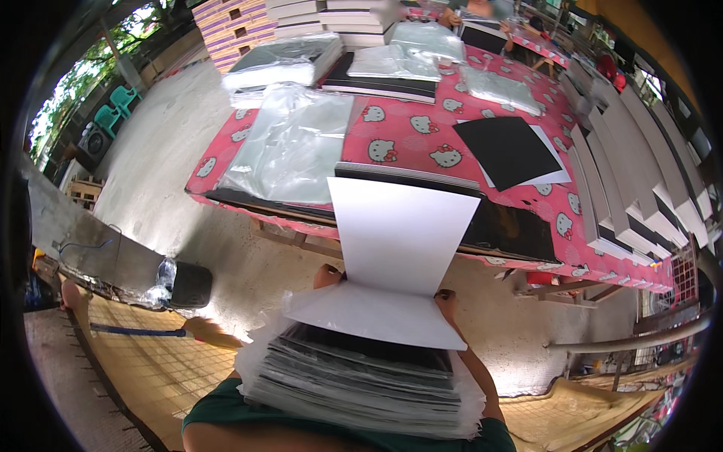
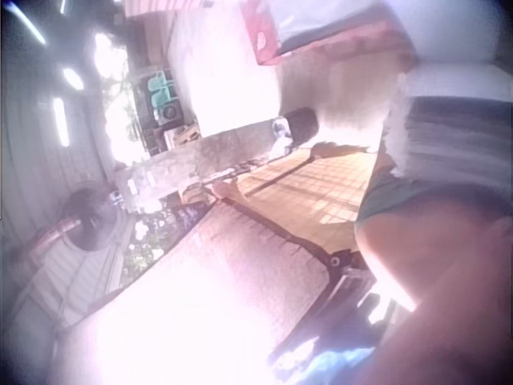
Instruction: The person places paper items into individual plastic bags and stacks them. They handle a stack of papers and multiple clear plastic bags throughout the process.
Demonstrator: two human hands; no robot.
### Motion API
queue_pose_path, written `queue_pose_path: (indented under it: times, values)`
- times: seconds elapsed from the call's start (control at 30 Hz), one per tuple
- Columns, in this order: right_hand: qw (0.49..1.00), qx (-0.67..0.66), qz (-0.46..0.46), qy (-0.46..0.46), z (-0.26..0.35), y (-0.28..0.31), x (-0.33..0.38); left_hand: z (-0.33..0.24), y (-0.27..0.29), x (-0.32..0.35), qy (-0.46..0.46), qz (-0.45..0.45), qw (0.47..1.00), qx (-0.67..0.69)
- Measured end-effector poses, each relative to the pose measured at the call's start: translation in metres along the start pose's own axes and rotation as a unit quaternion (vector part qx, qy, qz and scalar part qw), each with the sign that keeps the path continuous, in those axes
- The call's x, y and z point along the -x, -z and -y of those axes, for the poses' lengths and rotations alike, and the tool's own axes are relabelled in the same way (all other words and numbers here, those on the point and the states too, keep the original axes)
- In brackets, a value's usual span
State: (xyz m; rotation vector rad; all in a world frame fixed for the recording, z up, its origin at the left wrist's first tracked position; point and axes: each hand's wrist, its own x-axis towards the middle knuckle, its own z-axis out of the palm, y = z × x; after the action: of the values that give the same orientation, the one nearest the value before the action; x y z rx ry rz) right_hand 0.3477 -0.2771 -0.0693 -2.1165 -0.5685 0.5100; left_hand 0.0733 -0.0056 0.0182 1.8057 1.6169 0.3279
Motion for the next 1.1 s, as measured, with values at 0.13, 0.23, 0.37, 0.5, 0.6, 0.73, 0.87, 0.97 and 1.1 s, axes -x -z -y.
queue_pose_path:
  times: [0.13, 0.23, 0.37, 0.5, 0.6, 0.73, 0.87, 0.97, 1.1]
  values:
    - [0.961, -0.21, -0.167, 0.065, 0.143, 0.056, 0.011, -0.015, 0.102, -0.007, -0.196, -0.189, 0.961, -0.05]
    - [0.959, -0.223, -0.053, 0.167, 0.246, 0.145, 0.017, -0.108, 0.223, -0.02, -0.345, -0.377, 0.86, -0.012]
    - [0.929, -0.193, 0.174, 0.265, 0.372, 0.138, 0.043, -0.12, 0.293, -0.092, -0.311, -0.189, 0.877, -0.313]
    - [0.809, -0.26, 0.458, 0.261, 0.44, 0.115, 0.048, -0.25, 0.309, -0.016, -0.442, -0.192, 0.843, 0.24]
    - [0.773, -0.358, 0.482, 0.204, 0.472, 0.08, 0.047, -0.283, 0.31, 0.047, -0.442, -0.186, 0.809, 0.34]
    - [0.826, -0.435, 0.293, 0.205, 0.474, 0.075, 0.048, -0.271, 0.278, 0.088, -0.415, -0.074, 0.822, 0.382]
    - [0.797, -0.493, 0.295, 0.187, 0.463, 0.083, 0.054, -0.26, 0.249, 0.093, -0.428, -0.024, 0.822, 0.375]
    - [0.752, -0.573, 0.262, 0.193, 0.45, 0.088, 0.043, -0.254, 0.245, 0.088, -0.442, -0.047, 0.845, 0.298]
    - [0.682, -0.652, 0.287, 0.165, 0.437, 0.092, 0.051, -0.255, 0.246, 0.08, -0.443, -0.113, 0.857, 0.237]
